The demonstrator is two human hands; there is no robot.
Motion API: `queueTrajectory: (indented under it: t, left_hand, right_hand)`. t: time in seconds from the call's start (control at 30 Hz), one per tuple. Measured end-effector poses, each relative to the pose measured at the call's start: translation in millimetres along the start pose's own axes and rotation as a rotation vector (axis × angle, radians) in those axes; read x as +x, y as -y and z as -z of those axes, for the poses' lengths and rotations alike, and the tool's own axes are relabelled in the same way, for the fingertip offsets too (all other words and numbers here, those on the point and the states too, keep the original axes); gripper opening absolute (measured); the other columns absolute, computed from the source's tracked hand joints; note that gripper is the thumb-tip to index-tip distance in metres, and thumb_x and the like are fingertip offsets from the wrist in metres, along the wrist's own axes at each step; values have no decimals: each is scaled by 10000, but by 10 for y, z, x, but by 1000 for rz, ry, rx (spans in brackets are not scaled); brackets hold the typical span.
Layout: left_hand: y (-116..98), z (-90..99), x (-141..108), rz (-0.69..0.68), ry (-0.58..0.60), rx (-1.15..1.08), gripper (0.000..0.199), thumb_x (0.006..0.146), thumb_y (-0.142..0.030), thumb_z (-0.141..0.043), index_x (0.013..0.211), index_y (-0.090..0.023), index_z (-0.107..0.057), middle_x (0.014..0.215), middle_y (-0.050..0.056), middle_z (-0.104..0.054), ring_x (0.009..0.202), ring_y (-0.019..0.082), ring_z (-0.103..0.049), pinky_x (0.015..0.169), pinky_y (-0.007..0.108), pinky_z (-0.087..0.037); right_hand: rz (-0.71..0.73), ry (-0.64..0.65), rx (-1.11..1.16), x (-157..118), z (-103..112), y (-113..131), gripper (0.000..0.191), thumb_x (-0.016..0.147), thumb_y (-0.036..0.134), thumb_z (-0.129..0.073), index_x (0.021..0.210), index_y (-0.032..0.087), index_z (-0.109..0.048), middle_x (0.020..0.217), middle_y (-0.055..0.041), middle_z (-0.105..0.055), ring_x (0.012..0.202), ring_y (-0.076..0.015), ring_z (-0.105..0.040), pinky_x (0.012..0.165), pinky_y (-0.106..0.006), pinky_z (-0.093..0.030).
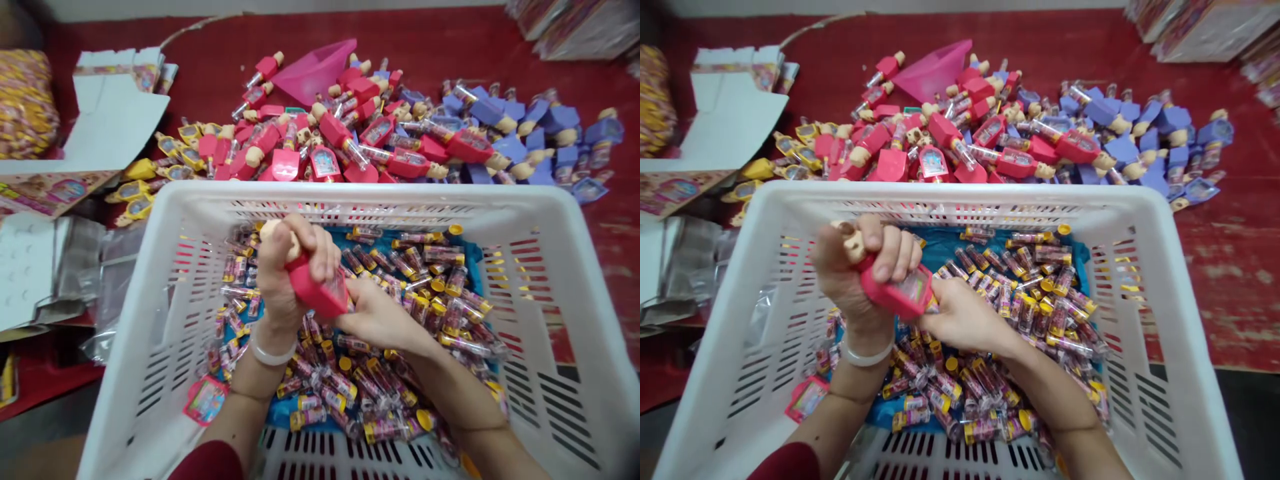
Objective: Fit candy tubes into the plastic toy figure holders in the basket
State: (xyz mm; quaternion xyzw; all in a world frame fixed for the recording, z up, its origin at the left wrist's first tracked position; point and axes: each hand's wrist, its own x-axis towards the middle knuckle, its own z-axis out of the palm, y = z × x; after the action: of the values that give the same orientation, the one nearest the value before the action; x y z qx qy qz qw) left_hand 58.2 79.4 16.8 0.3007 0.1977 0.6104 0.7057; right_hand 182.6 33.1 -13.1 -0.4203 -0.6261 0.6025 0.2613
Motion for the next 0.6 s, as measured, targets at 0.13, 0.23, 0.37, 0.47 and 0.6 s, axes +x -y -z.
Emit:
queueTrajectory:
  t: [0.13,0.23,0.37,0.47,0.6]
  left_hand:
    - [-63,4,-13,74,139,-109,402,757,-548,-649,590,-206,-517,343,-82,-351,341,88,-397,483,250,-434]
    - [5,1,2,7,-60,50,217,745,-380,-709,749,-187,-611,617,-17,-596,641,132,-604,696,284,-500]
    - [84,23,13,-19,-189,114,162,805,-325,-659,762,-184,-593,639,-19,-576,673,125,-604,673,257,-488]
    - [32,63,-23,32,-33,7,350,791,-495,-639,652,-198,-515,433,-58,-414,453,110,-495,499,235,-438]
    - [-1,77,-50,-2,74,-22,349,788,-516,-636,679,-202,-529,399,-56,-421,419,115,-473,476,237,-421]
  right_hand:
    - [-9,250,278,9,-43,-4,279,740,376,-662,674,190,-464,617,56,-438,540,-83,-361,511,-199,-332]
    - [-17,-203,-178,3,-10,-73,146,769,263,-569,680,187,-482,610,31,-463,548,-103,-383,533,-224,-317]
    - [-35,-429,-409,-11,35,-106,117,794,261,-535,709,182,-519,612,13,-480,542,-115,-391,539,-244,-302]
    - [-106,74,56,-23,13,-65,271,780,384,-623,659,191,-476,572,49,-431,504,-90,-355,490,-218,-287]
    - [-123,258,204,-20,-13,-70,305,727,409,-666,644,182,-480,579,51,-434,517,-86,-362,494,-213,-294]
